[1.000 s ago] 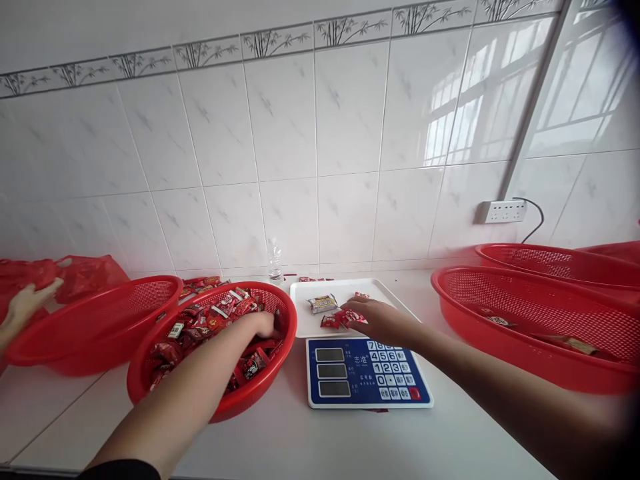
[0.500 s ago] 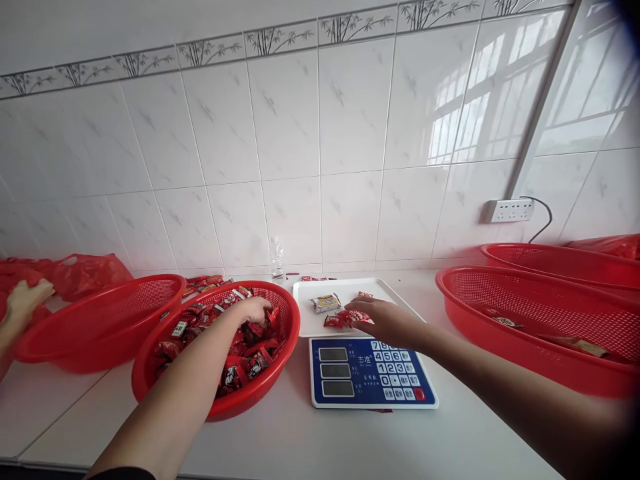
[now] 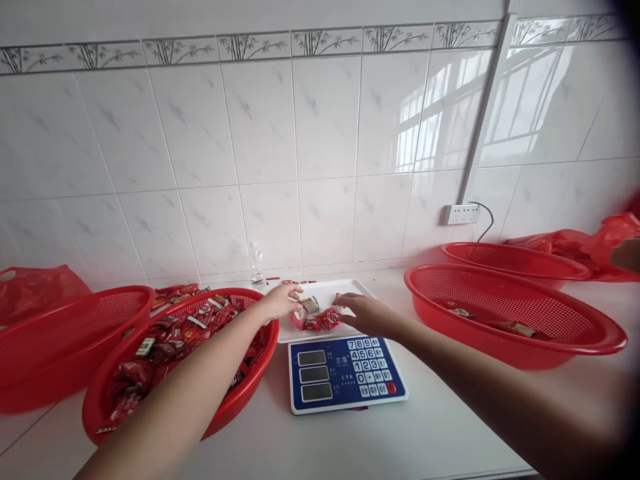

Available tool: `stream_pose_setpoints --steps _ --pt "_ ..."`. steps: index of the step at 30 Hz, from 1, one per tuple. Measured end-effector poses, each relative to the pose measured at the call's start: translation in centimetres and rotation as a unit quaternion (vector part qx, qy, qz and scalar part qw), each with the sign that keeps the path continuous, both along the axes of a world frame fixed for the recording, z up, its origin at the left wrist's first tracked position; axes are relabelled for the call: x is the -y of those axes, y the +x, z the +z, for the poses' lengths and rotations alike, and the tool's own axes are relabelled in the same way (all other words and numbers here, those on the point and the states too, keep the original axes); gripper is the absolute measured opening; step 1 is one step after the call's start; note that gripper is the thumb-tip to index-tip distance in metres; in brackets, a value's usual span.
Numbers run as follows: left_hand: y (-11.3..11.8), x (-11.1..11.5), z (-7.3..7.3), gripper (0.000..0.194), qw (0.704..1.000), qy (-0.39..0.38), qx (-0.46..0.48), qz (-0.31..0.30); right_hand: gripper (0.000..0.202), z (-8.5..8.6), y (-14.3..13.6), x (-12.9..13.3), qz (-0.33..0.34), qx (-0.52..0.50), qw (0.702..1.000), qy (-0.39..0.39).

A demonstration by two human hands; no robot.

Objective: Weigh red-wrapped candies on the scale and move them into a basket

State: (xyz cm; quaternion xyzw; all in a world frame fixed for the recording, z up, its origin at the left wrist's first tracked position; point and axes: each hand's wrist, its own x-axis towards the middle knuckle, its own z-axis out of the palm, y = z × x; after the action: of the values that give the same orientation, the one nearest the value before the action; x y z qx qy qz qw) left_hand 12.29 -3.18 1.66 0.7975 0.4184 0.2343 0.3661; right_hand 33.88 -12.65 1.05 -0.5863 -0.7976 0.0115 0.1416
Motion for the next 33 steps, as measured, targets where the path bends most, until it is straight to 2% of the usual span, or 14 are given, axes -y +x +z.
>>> stream_pose_setpoints --steps 2,5,7,9,12,17,21,24,29,33 --pt "0.5 -0.6 -0.6 0.043 0.997 0.054 -0.053 -0.005 0.041 0.1 0.4 0.2 -0.005 0.001 1.000 -0.002" --pt "-0.7 -1.5 -0.4 0.029 0.982 0.122 -0.131 0.061 0.040 0.1 1.2 0.3 -0.017 -0.002 1.000 -0.019" --pt "-2.3 -1.6 0.1 0.017 0.969 0.131 -0.172 0.121 0.041 -0.2 1.7 0.1 -0.034 -0.006 0.999 -0.032" --pt "-3.9 -1.5 0.5 0.008 0.962 0.115 -0.197 0.152 0.043 -0.6 2.0 -0.5 -0.047 -0.014 0.998 -0.044" --pt "-5.5 -0.9 0.7 0.005 0.964 0.087 -0.208 0.142 0.043 -1.0 1.5 -1.6 -0.047 -0.029 0.997 -0.061" --pt "-7.0 -0.8 0.2 0.008 0.963 0.069 -0.228 0.125 0.038 -0.7 -0.2 -3.0 0.000 -0.061 0.995 -0.083" --pt "-8.4 -1.0 -0.9 0.004 0.952 0.026 -0.287 0.100 0.040 -0.4 -1.0 -3.1 0.007 -0.074 0.994 -0.074" --pt "-9.0 -1.1 -2.3 0.010 0.950 -0.007 -0.304 0.075 0.041 -0.5 -1.4 -2.9 0.011 -0.069 0.995 -0.067" --pt "-9.1 -1.5 -4.7 0.013 0.952 -0.032 -0.294 0.076 0.042 -1.0 -2.0 -2.6 0.018 -0.055 0.997 -0.060" --pt "-9.5 -2.1 -5.7 0.010 0.958 -0.023 -0.274 0.081 0.044 -0.9 -2.1 -2.2 0.029 -0.046 0.997 -0.051"
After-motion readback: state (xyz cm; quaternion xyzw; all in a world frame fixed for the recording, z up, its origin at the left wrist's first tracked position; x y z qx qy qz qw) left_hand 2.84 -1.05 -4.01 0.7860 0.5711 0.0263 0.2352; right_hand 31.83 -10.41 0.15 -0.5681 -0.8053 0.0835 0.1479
